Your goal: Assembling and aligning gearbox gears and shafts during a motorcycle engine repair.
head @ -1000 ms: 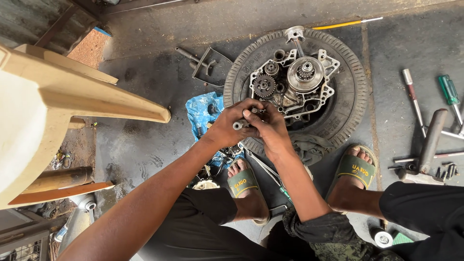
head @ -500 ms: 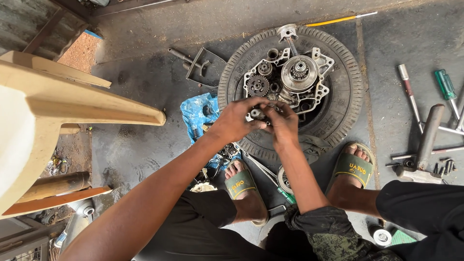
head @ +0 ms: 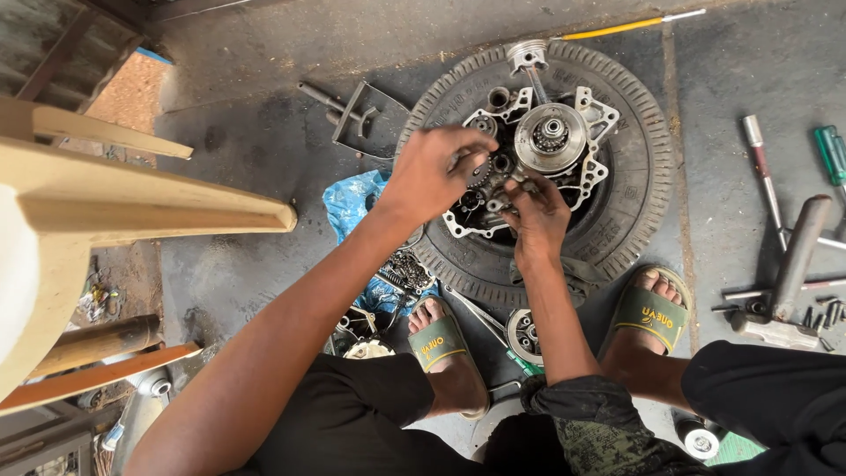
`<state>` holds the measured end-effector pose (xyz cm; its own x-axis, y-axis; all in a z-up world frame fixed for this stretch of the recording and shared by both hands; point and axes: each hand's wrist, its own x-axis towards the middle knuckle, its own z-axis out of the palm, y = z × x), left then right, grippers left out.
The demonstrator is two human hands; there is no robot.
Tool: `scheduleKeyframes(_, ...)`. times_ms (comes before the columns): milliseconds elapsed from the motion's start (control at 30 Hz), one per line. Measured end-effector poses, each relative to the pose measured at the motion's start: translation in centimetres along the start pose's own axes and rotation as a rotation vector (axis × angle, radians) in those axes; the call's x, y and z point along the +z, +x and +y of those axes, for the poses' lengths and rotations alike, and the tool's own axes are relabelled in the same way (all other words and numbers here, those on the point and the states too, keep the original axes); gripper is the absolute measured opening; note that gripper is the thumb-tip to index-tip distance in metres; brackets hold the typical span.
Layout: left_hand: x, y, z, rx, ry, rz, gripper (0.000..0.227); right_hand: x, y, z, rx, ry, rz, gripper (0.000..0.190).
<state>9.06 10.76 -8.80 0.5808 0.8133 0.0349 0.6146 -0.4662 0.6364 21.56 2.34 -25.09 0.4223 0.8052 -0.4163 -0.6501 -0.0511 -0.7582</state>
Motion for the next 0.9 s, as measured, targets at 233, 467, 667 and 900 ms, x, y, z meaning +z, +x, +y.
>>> scheduleKeyframes(233, 3.4, 3.5, 4.0, -0.227, 0.434, -0.473, 0.035, -0.7, 1.0, 1.2, -0.037, -0.123, -0.134, 0.055)
scheduleKeyframes(467, 4.8, 3.6, 2.9, -0.093, 0.577, -0.461, 0.036, 1.2, -0.3, -0.3, 0.016, -0.276, -0.145, 0.048)
scheduleKeyframes(667, 5.0, 3.0, 1.9, -0.115, 0.538, -0.370, 0.020, 1.7, -1.1, -0.6, -0.064, -0.369, -0.150, 0.044)
scheduleKeyframes(900, 3.9, 2.9, 3.2, -0.194, 0.547, -0.434, 0.012, 1.8, -1.5, -0.5, -0.093, -0.523, -0.096, 0.039)
